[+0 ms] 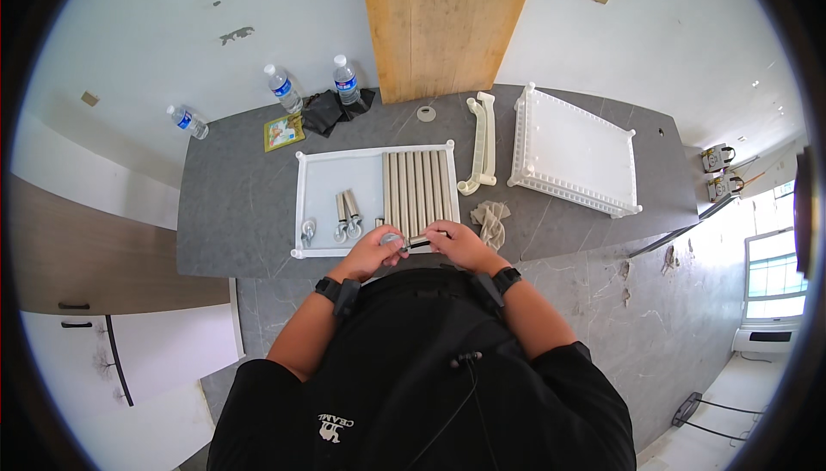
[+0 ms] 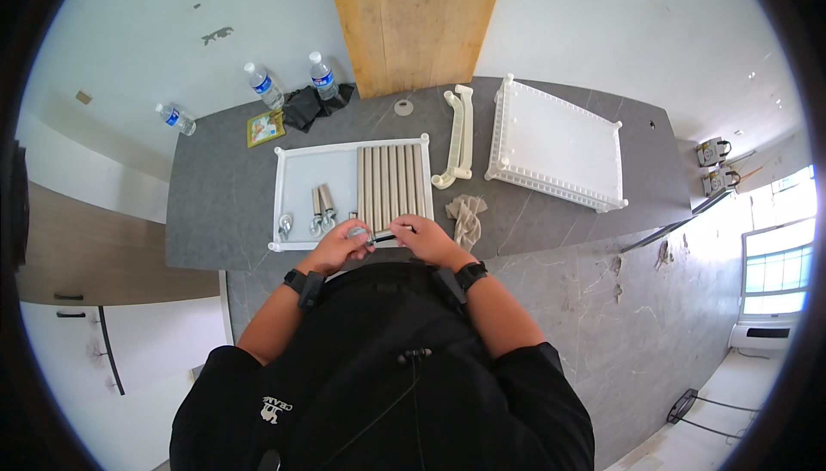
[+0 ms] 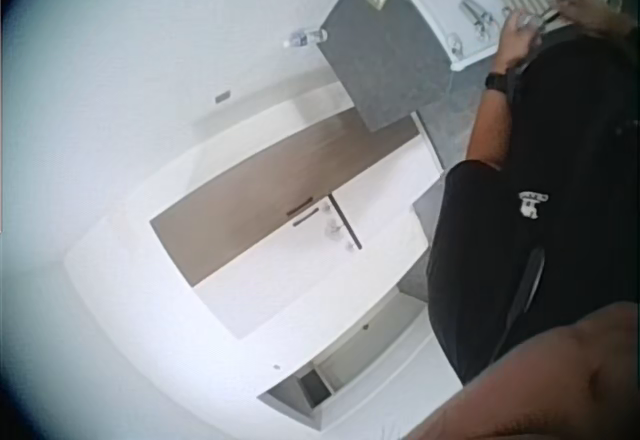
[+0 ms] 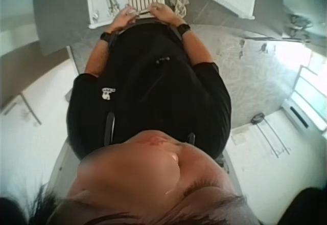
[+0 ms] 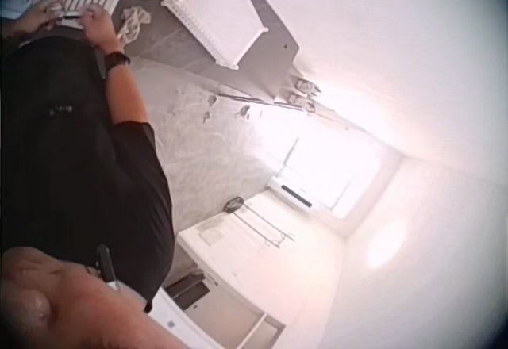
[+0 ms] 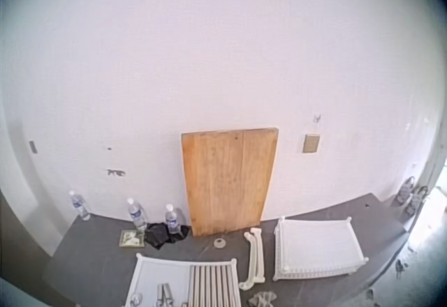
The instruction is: Assemble a white plastic tiered shelf unit by attaching legs and caster wheels.
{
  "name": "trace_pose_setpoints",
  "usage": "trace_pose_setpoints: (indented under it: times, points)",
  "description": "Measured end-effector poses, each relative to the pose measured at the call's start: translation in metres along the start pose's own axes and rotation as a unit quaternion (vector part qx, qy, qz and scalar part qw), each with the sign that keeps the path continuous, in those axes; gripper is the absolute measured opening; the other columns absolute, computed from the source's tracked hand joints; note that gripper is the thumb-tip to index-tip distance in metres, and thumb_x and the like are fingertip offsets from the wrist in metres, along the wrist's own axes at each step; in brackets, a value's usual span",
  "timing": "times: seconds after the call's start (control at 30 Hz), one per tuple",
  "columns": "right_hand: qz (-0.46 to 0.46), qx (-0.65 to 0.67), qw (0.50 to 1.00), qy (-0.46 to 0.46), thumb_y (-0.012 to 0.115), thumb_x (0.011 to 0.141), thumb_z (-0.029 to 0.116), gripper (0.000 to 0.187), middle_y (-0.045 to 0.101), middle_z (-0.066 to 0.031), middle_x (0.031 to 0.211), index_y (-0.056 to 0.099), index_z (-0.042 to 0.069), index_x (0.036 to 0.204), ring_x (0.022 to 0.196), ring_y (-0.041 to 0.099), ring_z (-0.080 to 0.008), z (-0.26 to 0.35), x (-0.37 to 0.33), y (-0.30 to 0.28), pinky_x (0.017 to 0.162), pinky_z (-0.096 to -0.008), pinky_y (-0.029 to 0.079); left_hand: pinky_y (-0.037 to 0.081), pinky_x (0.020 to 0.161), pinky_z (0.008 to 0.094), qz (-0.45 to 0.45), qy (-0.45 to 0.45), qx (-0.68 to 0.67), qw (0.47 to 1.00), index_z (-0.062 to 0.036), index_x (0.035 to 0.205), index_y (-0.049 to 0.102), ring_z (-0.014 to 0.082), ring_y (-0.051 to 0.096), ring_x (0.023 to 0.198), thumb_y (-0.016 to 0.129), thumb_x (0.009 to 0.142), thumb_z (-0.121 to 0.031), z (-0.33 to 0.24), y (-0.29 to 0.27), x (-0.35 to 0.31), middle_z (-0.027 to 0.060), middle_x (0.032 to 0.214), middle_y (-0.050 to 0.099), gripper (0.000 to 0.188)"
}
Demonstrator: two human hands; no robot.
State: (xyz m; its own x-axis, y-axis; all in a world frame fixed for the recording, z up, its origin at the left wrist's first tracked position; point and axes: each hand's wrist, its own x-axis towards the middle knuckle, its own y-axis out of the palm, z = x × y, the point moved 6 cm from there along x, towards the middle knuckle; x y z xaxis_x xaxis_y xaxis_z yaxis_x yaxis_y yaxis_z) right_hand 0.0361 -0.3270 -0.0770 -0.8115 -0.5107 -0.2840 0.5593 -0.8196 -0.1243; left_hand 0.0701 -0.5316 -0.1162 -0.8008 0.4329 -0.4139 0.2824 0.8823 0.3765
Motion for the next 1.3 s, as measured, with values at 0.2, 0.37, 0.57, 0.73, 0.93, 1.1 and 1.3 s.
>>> trace_pose_setpoints:
  times: [0.2, 0.37, 0.57, 0.73, 0.93, 1.1, 1.3]
  points:
    - [-0.030, 0.098, 0.995, 0.016, 0.058, 0.105, 0.024, 0.027, 0.070, -0.0051, 0.097, 0.069, 0.001, 0.114, 0.083, 0.063, -0.0095, 0.007, -0.006, 0.000, 0.076, -0.0256, 0.051, 0.048, 0.070, 0.0252, 0.009, 0.008, 0.012, 1.000, -0.0092, 0.117, 0.058, 0.0116, 0.060, 0.079, 0.063, 0.103, -0.020, -0.003, 0.005, -0.002, 0.0069, 0.093, 0.068, 0.018]
    - [0.070, 0.030, 0.985, 0.153, 0.060, 0.104, 0.021, 0.022, 0.068, -0.0078, 0.111, 0.070, 0.002, 0.112, 0.088, 0.066, -0.0121, -0.008, -0.012, -0.001, 0.079, -0.0266, 0.051, 0.048, 0.073, 0.0260, 0.025, 0.039, 0.239, 0.970, -0.0085, 0.114, 0.057, 0.0111, 0.060, 0.082, 0.065, 0.101, -0.017, -0.024, 0.020, -0.011, 0.0047, 0.093, 0.068, 0.018]
    - [0.034, 0.004, 0.997, -0.075, 0.070, 0.093, 0.006, 0.018, 0.066, -0.0056, 0.116, 0.071, 0.003, 0.111, 0.105, 0.064, -0.0163, 0.016, -0.015, -0.002, 0.092, -0.0288, 0.050, 0.048, 0.074, 0.0265, 0.016, 0.026, 0.143, 0.989, -0.0075, 0.116, 0.057, 0.0098, 0.058, 0.082, 0.066, 0.101, -0.020, -0.016, 0.016, -0.004, 0.0040, 0.093, 0.068, 0.021]
    - [0.061, 0.080, 0.975, 0.197, 0.061, 0.102, 0.027, 0.025, 0.069, -0.0021, 0.090, 0.068, 0.004, 0.104, 0.076, 0.062, -0.0098, -0.016, -0.019, -0.007, 0.070, -0.0251, 0.051, 0.049, 0.075, 0.0258, 0.007, 0.100, 0.263, 0.960, -0.0077, 0.112, 0.058, 0.0103, 0.060, 0.083, 0.071, 0.098, -0.022, -0.025, 0.031, -0.009, 0.0047, 0.098, 0.065, 0.024]
    - [0.112, 0.009, 0.987, 0.112, 0.058, 0.105, 0.032, 0.031, 0.068, -0.0010, 0.083, 0.069, 0.003, 0.103, 0.068, 0.058, -0.0058, -0.003, -0.023, -0.008, 0.061, -0.0232, 0.048, 0.054, 0.073, 0.0272, -0.016, 0.033, 0.197, 0.980, -0.0042, 0.109, 0.060, 0.0128, 0.067, 0.082, 0.073, 0.095, -0.017, -0.017, 0.052, -0.015, 0.0049, 0.099, 0.063, 0.024]
    - [0.108, 0.005, 0.993, 0.036, 0.066, 0.100, 0.022, 0.023, 0.069, -0.0021, 0.084, 0.069, 0.001, 0.108, 0.073, 0.062, -0.0092, 0.003, -0.027, -0.017, 0.069, -0.0259, 0.052, 0.059, 0.071, 0.0285, -0.064, 0.001, 0.112, 0.992, -0.0030, 0.107, 0.058, 0.0135, 0.067, 0.078, 0.071, 0.097, -0.014, -0.008, 0.057, -0.018, 0.0059, 0.096, 0.064, 0.019]
    - [0.147, -0.082, 0.971, -0.169, 0.070, 0.097, 0.018, 0.030, 0.071, -0.0050, 0.092, 0.067, 0.000, 0.120, 0.081, 0.068, -0.0130, 0.025, -0.034, -0.030, 0.072, -0.0292, 0.055, 0.059, 0.069, 0.0304, -0.090, -0.055, -0.046, 0.993, -0.0039, 0.104, 0.056, 0.0149, 0.068, 0.078, 0.069, 0.098, -0.011, 0.005, 0.073, -0.036, 0.0059, 0.088, 0.065, 0.015]
